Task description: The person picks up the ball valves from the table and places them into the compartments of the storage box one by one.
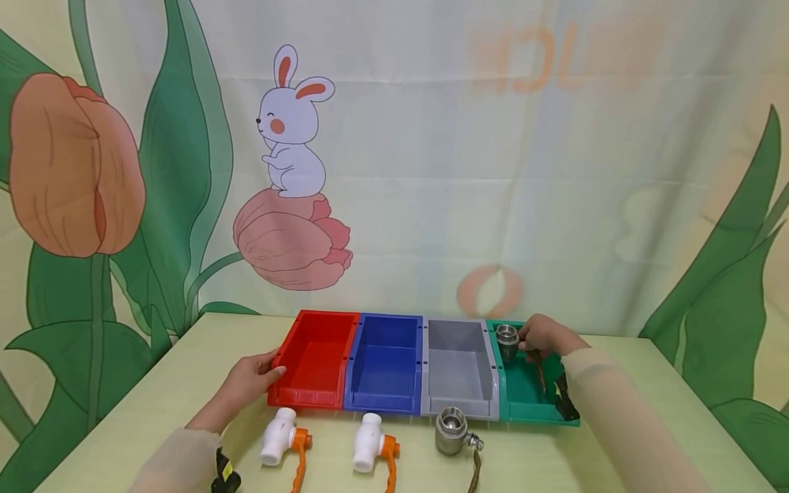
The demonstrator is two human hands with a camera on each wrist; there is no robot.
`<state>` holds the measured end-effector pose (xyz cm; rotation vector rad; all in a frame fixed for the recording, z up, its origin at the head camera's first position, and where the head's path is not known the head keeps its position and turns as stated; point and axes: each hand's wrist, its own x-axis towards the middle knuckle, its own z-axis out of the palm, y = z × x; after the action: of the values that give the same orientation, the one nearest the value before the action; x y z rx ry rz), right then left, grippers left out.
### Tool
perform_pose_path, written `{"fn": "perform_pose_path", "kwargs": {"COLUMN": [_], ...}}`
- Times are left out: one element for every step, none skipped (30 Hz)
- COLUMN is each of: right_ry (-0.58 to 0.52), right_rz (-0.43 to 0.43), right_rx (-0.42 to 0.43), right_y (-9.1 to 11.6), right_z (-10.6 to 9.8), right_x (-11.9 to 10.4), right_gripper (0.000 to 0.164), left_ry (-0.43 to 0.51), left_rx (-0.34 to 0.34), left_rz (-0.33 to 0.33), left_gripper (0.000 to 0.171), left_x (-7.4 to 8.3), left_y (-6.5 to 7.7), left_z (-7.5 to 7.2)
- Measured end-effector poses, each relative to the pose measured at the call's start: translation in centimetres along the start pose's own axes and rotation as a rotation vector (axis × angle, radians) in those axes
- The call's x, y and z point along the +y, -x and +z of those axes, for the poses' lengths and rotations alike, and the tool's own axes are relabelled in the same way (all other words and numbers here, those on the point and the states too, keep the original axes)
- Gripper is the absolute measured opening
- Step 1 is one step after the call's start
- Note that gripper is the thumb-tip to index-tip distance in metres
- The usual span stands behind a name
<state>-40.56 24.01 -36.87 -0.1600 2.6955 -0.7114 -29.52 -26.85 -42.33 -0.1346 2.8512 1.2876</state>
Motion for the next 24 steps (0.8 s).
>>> {"fn": "perform_pose_path", "kwargs": {"right_ry": [0.006,0.011,0.015,0.018,0.016,0.017,0.018,0.019,0.016,0.016,0.018,0.02,0.022,0.025,0.029,0.03,0.032,0.033,0.029,0.029,0.028,0.025,0.027,0.031], "right_rz": [0.002,0.001,0.003,0.006,0.011,0.013,0.016,0.017,0.021,0.019,0.018,0.019,0.019,0.018,0.018,0.02,0.021,0.023,0.026,0.025,0.026,0.029,0.026,0.033], "right_rx": [-0.001,-0.003,-0.002,-0.001,-0.001,-0.001,-0.001,-0.001,0.0,0.001,0.003,0.005,0.004,0.005,0.007,0.007,0.007,0.006,0.003,0.001,-0.003,-0.009,-0.018,-0.023], "right_y": [-0.1,-0.1,-0.1,-0.2,-0.2,-0.3,-0.2,-0.2,-0.2,-0.1,-0.2,-0.2,-0.3,-0.3,-0.5,-0.6,-0.8,-0.9,-1.0,-1.2,-1.4,-1.6,-1.9,-2.1], "right_z": [0.0,0.1,0.1,0.1,0.2,0.2,0.2,0.2,0.3,0.3,0.3,0.4,0.4,0.5,0.5,0.5,0.6,0.6,0.6,0.6,0.6,0.6,0.6,0.6], "right_x": [0.0,0.0,0.0,0.0,0.0,0.0,-0.1,-0.1,-0.2,-0.2,-0.1,-0.1,-0.1,-0.1,0.0,0.0,0.1,0.1,0.2,0.3,0.4,0.5,0.6,0.7], "right_gripper": [0.019,0.019,0.019,0.019,0.019,0.019,0.019,0.019,0.019,0.019,0.018,0.018,0.019,0.019,0.019,0.019,0.018,0.018,0.018,0.017,0.017,0.017,0.017,0.017], "left_ry": [0.001,0.001,0.002,0.003,0.004,0.005,0.008,0.01,0.012,0.012,0.011,0.012,0.012,0.011,0.012,0.013,0.014,0.017,0.018,0.02,0.022,0.022,0.023,0.023], "left_rx": [0.0,0.0,0.0,0.0,0.0,0.001,0.0,-0.001,-0.002,-0.003,-0.004,-0.004,-0.004,-0.004,-0.004,-0.003,-0.002,-0.002,-0.002,-0.002,-0.001,0.0,-0.001,-0.002], "left_rz": [0.0,0.0,0.0,-0.001,-0.001,-0.002,-0.004,-0.005,-0.007,-0.009,-0.01,-0.011,-0.011,-0.011,-0.012,-0.013,-0.014,-0.015,-0.017,-0.019,-0.021,-0.021,-0.021,-0.021], "left_gripper": [0.058,0.058,0.058,0.058,0.058,0.058,0.058,0.058,0.058,0.058,0.058,0.058,0.058,0.058,0.058,0.058,0.058,0.058,0.059,0.059,0.059,0.059,0.059,0.059], "left_x": [0.0,0.0,0.0,0.1,0.1,0.1,0.2,0.2,0.2,0.2,0.2,0.2,0.2,0.1,0.1,0.0,0.0,-0.1,-0.1,-0.1,-0.1,-0.1,-0.1,-0.1], "left_y": [0.0,0.0,0.0,0.0,0.0,0.0,0.1,0.1,0.1,0.1,0.1,0.0,0.0,0.0,-0.1,-0.1,-0.2,-0.2,-0.2,-0.2,-0.2,-0.1,-0.1,-0.1], "left_z": [0.0,0.0,0.0,0.0,0.0,0.0,0.0,0.0,0.0,0.0,0.0,0.0,0.0,0.0,0.0,0.0,0.0,0.0,0.0,0.0,0.0,0.0,0.0,0.0]}}
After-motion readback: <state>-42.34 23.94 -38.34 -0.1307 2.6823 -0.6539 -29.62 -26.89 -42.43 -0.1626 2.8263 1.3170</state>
